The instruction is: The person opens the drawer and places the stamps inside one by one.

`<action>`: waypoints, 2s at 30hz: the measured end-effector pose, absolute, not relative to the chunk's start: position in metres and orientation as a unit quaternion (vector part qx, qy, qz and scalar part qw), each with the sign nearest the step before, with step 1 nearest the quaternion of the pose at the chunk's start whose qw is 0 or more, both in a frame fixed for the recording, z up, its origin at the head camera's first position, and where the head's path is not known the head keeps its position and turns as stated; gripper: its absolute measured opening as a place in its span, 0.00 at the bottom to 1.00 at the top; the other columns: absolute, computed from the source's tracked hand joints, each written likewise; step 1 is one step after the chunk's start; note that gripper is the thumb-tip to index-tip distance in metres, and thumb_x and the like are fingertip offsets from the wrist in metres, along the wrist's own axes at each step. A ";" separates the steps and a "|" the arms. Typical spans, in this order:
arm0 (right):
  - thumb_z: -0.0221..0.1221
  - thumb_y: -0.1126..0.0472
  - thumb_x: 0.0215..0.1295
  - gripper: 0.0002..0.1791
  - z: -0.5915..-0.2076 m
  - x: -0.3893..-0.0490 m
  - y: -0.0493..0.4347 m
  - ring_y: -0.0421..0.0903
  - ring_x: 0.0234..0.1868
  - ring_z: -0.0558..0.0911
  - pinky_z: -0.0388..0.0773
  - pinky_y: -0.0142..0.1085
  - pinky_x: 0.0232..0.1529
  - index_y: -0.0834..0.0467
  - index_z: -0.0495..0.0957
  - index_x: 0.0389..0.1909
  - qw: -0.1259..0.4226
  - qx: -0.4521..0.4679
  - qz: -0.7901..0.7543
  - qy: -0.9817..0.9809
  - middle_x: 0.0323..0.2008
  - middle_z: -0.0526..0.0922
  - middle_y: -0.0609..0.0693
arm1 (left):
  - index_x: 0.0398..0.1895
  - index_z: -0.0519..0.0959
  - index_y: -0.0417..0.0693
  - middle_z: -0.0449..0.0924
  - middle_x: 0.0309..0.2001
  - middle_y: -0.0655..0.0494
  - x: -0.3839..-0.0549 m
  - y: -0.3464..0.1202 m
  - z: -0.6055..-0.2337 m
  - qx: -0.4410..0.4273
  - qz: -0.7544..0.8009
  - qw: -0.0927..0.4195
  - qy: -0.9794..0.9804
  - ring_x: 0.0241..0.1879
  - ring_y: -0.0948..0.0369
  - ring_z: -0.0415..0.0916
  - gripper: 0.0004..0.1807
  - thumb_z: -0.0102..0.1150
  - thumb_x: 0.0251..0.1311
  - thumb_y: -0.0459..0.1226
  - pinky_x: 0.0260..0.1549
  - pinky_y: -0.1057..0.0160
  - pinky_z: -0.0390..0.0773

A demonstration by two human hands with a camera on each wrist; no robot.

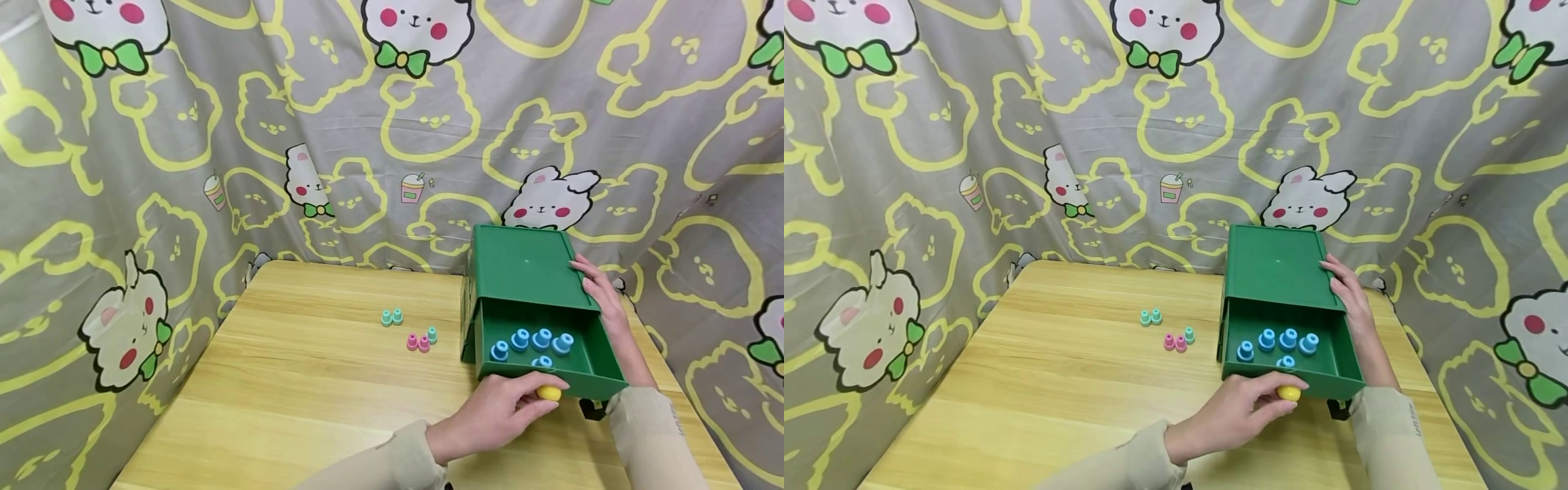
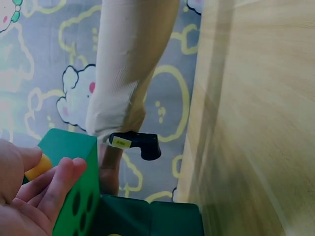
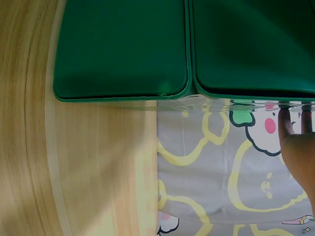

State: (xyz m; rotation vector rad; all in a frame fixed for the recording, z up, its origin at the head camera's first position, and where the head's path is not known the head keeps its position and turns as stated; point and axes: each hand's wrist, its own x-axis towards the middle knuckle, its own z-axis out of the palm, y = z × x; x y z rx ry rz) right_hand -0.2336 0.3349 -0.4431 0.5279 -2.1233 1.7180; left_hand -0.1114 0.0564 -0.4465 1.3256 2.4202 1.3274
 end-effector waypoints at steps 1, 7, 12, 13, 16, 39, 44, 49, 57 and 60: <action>0.40 0.64 0.83 0.24 -0.443 -0.234 0.335 0.32 0.74 0.58 0.51 0.20 0.68 0.62 0.70 0.73 0.178 0.186 0.608 -0.751 0.76 0.63 0.36 | 0.67 0.75 0.62 0.82 0.50 0.69 -0.111 0.056 -0.447 0.431 0.435 0.036 0.790 0.36 0.83 0.69 0.17 0.48 0.80 0.46 0.38 0.85 0.73; 0.40 0.63 0.83 0.24 -0.444 -0.233 0.335 0.33 0.75 0.56 0.50 0.20 0.67 0.60 0.70 0.73 0.172 0.178 0.608 -0.754 0.77 0.62 0.38 | 0.66 0.76 0.61 0.81 0.47 0.68 -0.111 0.057 -0.448 0.430 0.440 0.027 0.788 0.31 0.81 0.67 0.17 0.49 0.79 0.45 0.32 0.84 0.72; 0.40 0.63 0.83 0.24 -0.443 -0.232 0.334 0.34 0.76 0.56 0.51 0.20 0.68 0.61 0.69 0.73 0.174 0.179 0.610 -0.752 0.77 0.62 0.37 | 0.66 0.76 0.61 0.81 0.46 0.68 -0.113 0.056 -0.446 0.430 0.446 0.034 0.784 0.30 0.81 0.67 0.17 0.49 0.79 0.45 0.31 0.83 0.73; 0.40 0.63 0.83 0.24 -0.443 -0.232 0.334 0.34 0.76 0.57 0.51 0.20 0.68 0.61 0.69 0.73 0.175 0.179 0.612 -0.750 0.76 0.63 0.36 | 0.66 0.76 0.61 0.81 0.46 0.68 -0.114 0.056 -0.446 0.429 0.447 0.035 0.784 0.29 0.81 0.67 0.17 0.49 0.79 0.45 0.31 0.83 0.73; 0.40 0.63 0.83 0.24 -0.442 -0.232 0.333 0.35 0.76 0.56 0.51 0.21 0.68 0.62 0.69 0.73 0.172 0.179 0.620 -0.744 0.76 0.63 0.35 | 0.66 0.76 0.62 0.81 0.45 0.68 -0.116 0.056 -0.445 0.428 0.445 0.028 0.786 0.27 0.81 0.66 0.16 0.49 0.79 0.45 0.29 0.82 0.72; 0.41 0.59 0.84 0.25 -0.438 -0.226 0.326 0.41 0.81 0.48 0.49 0.28 0.74 0.58 0.66 0.76 0.109 0.152 0.720 -0.669 0.80 0.55 0.40 | 0.65 0.76 0.61 0.75 0.29 0.71 -0.162 0.067 -0.441 0.410 0.425 -0.020 0.807 0.21 0.78 0.64 0.17 0.50 0.79 0.45 0.23 0.80 0.69; 0.40 0.60 0.85 0.25 -0.440 -0.226 0.325 0.41 0.81 0.48 0.53 0.26 0.73 0.60 0.66 0.76 0.109 0.157 0.728 -0.658 0.80 0.55 0.40 | 0.66 0.76 0.61 0.77 0.29 0.69 -0.173 0.070 -0.442 0.407 0.426 -0.028 0.808 0.20 0.78 0.65 0.17 0.50 0.79 0.45 0.23 0.80 0.69; 0.41 0.58 0.85 0.25 -0.441 -0.225 0.325 0.41 0.81 0.47 0.55 0.25 0.72 0.59 0.65 0.76 0.111 0.157 0.727 -0.659 0.81 0.54 0.41 | 0.66 0.75 0.61 0.76 0.26 0.65 -0.182 0.071 -0.440 0.406 0.418 -0.032 0.812 0.16 0.77 0.64 0.17 0.50 0.79 0.45 0.21 0.79 0.69; 0.41 0.57 0.85 0.25 -0.442 -0.225 0.323 0.44 0.82 0.45 0.56 0.26 0.72 0.58 0.65 0.77 0.110 0.146 0.729 -0.659 0.81 0.53 0.41 | 0.67 0.75 0.62 0.80 0.28 0.62 -0.189 0.072 -0.437 0.393 0.407 -0.037 0.823 0.16 0.75 0.64 0.18 0.49 0.79 0.46 0.20 0.77 0.69; 0.41 0.56 0.85 0.25 -0.442 -0.225 0.323 0.44 0.82 0.44 0.55 0.27 0.73 0.57 0.65 0.77 0.104 0.147 0.729 -0.660 0.81 0.52 0.40 | 0.67 0.75 0.62 0.81 0.29 0.59 -0.192 0.073 -0.438 0.391 0.408 -0.035 0.824 0.16 0.74 0.64 0.18 0.49 0.79 0.47 0.20 0.77 0.69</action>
